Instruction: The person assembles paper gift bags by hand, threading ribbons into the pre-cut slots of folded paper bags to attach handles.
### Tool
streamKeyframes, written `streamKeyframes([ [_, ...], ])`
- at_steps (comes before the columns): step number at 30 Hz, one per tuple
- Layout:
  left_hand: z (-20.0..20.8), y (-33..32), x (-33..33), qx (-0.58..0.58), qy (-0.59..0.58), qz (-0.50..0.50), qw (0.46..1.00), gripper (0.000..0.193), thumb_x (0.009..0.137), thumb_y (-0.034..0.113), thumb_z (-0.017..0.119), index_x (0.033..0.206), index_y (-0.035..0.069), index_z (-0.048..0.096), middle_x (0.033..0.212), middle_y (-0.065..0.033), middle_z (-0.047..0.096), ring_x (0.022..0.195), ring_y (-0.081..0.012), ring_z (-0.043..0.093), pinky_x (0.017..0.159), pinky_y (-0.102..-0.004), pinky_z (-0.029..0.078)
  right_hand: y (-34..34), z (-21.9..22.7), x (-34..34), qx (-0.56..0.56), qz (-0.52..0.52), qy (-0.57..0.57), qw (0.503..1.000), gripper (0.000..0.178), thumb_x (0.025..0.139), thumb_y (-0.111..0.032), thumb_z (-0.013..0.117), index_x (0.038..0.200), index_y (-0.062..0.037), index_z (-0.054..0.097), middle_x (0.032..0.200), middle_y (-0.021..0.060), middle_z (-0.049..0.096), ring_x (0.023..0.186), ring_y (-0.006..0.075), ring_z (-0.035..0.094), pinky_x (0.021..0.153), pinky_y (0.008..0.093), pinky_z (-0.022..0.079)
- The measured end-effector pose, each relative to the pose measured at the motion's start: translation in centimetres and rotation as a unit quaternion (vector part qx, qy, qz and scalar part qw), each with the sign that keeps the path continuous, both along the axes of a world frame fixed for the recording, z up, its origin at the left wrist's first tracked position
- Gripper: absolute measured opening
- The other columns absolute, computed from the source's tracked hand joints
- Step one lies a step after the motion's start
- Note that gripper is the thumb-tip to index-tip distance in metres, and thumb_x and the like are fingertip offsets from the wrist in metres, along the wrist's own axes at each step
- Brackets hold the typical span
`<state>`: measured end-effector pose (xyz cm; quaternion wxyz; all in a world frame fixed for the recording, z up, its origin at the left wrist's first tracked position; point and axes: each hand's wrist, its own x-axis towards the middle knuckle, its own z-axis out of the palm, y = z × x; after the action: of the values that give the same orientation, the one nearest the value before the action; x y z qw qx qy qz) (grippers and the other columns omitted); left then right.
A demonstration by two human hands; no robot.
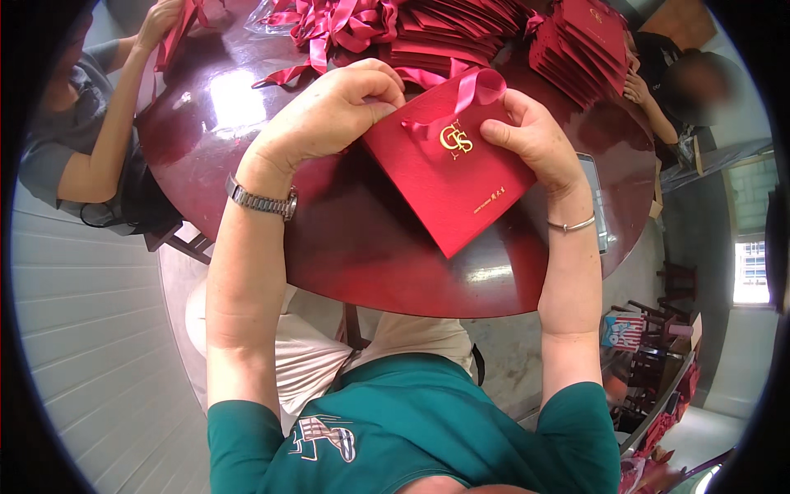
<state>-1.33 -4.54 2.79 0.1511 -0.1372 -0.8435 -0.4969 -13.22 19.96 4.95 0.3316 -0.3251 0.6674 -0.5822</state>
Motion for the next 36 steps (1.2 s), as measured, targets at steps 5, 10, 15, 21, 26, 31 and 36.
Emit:
streamKeyframes([
  [5,0.1,0.3,0.0,-0.045,-0.012,0.031,0.998,0.006,0.083,0.0,0.06,0.089,-0.002,0.063,0.099,-0.0073,0.06,0.091,-0.0189,0.059,0.081,-0.0273,0.047,0.4,-0.4,-0.6,-0.021,0.005,0.016,1.0,0.055,0.084,-0.013,0.07,0.131,0.0029,0.047,0.124,0.007,0.058,0.111,0.0136,0.055,0.097,0.0287,0.044],
  [10,0.3,0.6,0.0,0.06,-0.035,-0.063,0.996,0.006,0.084,0.0,0.06,0.089,-0.002,0.062,0.101,-0.005,0.06,0.093,-0.0153,0.057,0.083,-0.026,0.046,1.0,-0.2,-0.4,-0.119,0.043,-0.044,0.991,0.057,0.082,-0.019,0.075,0.129,0.0016,0.049,0.119,0.0072,0.061,0.105,0.0133,0.059,0.093,0.0285,0.047],
  [15,1.0,0.8,0.4,0.077,-0.03,-0.034,0.996,0.006,0.085,0.001,0.06,0.089,-0.002,0.062,0.103,-0.0042,0.059,0.094,-0.0139,0.056,0.085,-0.0256,0.045,0.9,-0.6,-0.5,-0.123,0.041,-0.075,0.989,0.06,0.081,-0.018,0.075,0.132,0.0004,0.048,0.12,0.0067,0.061,0.106,0.0137,0.059,0.093,0.0287,0.048],
  [21,1.0,1.2,0.3,0.166,-0.072,-0.157,0.971,0.011,0.082,0.001,0.059,0.091,-0.003,0.063,0.099,-0.0063,0.06,0.09,-0.0169,0.059,0.082,-0.0282,0.047,1.5,-0.7,-1.0,-0.074,0.06,-0.08,0.992,0.063,0.082,-0.014,0.073,0.136,-0.0013,0.044,0.125,0.0077,0.058,0.111,0.0159,0.056,0.096,0.0303,0.045],
  [26,0.8,1.1,0.1,-0.019,-0.066,-0.031,0.997,0.008,0.08,-0.004,0.057,0.088,-0.004,0.059,0.099,-0.0054,0.058,0.087,-0.0127,0.053,0.078,-0.0255,0.043,0.0,0.4,-1.0,-0.074,-0.156,0.278,0.945,0.054,0.083,-0.003,0.063,0.134,-0.0033,0.047,0.123,0.0054,0.057,0.1,0.0123,0.054,0.091,0.0263,0.043],
  [31,1.5,1.7,0.4,-0.001,-0.06,-0.048,0.997,0.008,0.081,-0.004,0.057,0.088,-0.004,0.06,0.099,-0.0055,0.058,0.085,-0.0132,0.053,0.076,-0.0255,0.044,-3.7,4.9,3.3,0.02,0.041,0.604,0.796,0.011,0.078,-0.004,0.064,0.088,-0.0041,0.067,0.089,0.0068,0.067,0.091,0.0239,0.057,0.082,0.0339,0.044],
  [36,1.2,1.4,1.2,0.016,-0.002,-0.041,0.999,0.005,0.078,-0.004,0.063,0.083,-0.005,0.061,0.092,-0.0083,0.061,0.083,-0.0178,0.058,0.075,-0.0282,0.047,-4.5,4.4,3.4,0.024,0.11,0.549,0.828,0.006,0.077,-0.008,0.068,0.08,-0.0062,0.063,0.078,0.0039,0.061,0.082,0.0242,0.053,0.08,0.0351,0.041],
])
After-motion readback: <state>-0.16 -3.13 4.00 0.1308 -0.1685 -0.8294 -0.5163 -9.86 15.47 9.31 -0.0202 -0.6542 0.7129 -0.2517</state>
